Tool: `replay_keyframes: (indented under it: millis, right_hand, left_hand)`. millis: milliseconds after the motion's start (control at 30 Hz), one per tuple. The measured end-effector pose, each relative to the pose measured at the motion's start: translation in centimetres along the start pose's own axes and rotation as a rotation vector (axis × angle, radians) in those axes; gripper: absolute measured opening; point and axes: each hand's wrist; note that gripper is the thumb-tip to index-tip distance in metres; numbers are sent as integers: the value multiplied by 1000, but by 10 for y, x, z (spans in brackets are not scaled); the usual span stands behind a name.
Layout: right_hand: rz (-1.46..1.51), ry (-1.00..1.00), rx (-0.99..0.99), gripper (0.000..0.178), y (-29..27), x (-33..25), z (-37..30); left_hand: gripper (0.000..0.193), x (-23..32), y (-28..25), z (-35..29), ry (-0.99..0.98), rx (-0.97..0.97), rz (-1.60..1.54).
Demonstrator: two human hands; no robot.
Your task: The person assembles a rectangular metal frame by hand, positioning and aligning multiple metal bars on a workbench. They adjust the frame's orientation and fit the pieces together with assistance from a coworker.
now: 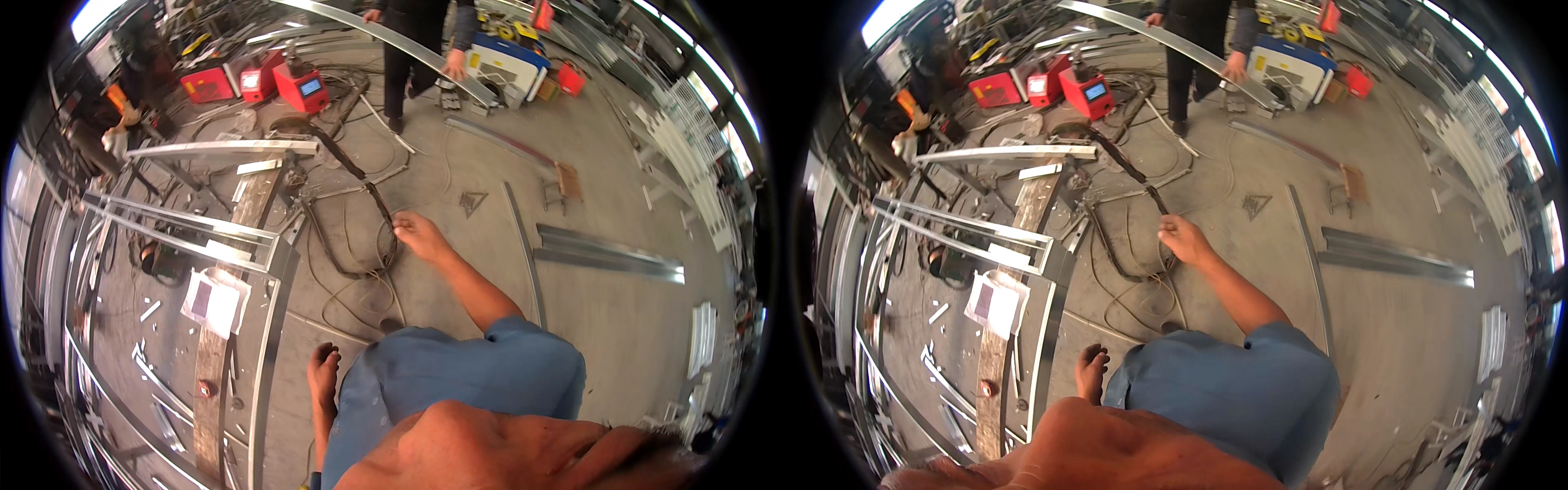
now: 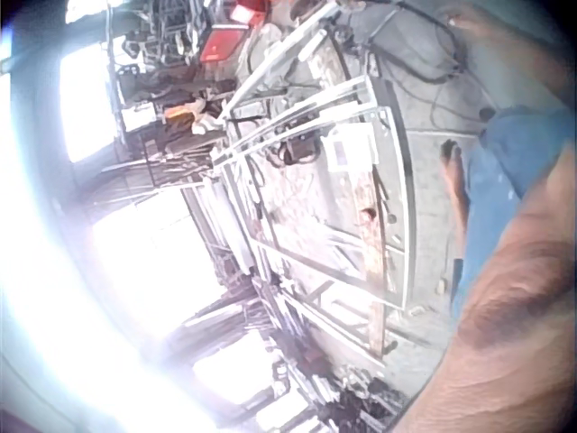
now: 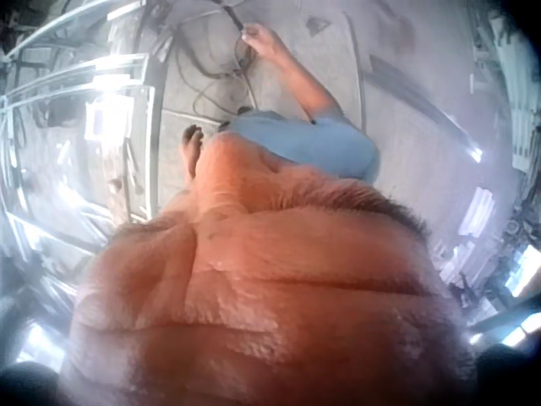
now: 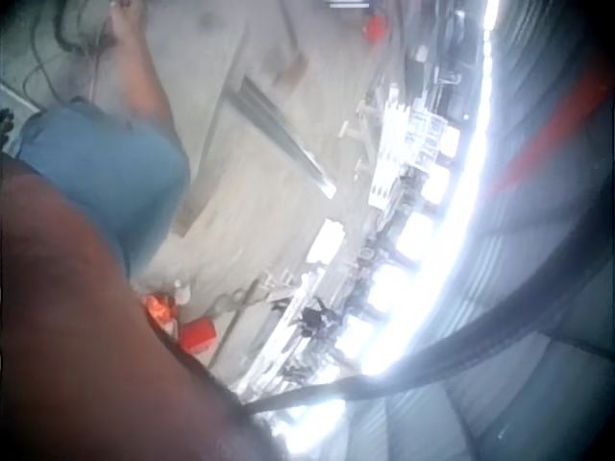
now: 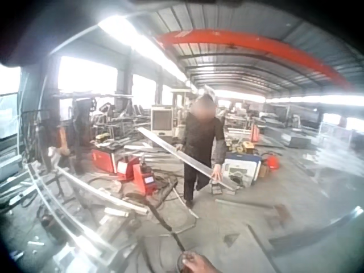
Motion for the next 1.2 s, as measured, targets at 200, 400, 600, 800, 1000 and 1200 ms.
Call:
replay_keyframes:
  millis: [200,400,600,800,1000,1200]
  right_hand:
    - [74,93,-103,49,7,-21,-5]
    - [77,299,-412,48,62,-1,-39]
    - [49,302,-890,44,174,-35,-103]
    - [-100,283,-1287,40,280,-53,-226]
    - [-313,280,-1671,47,383,-69,-398]
    - [-307,17,-1976,46,485,-104,-524]
  left_hand:
    - [40,2,8,2,12,69,65]
    - [43,7,14,-33,63,137,279]
    - [41,-82,-1,-115,25,456,147]
    - [40,-195,-23,-229,-117,792,-71]
    - [40,-333,-12,-367,-385,1229,-373]
    - [41,-371,-35,-454,-336,1425,-640]
Point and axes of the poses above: each hand's wrist, its own z-axis towards the middle knuckle, its own y-axis out of the palm, x = y × z, and after that the axes turned 1 degree about -y, right-handed
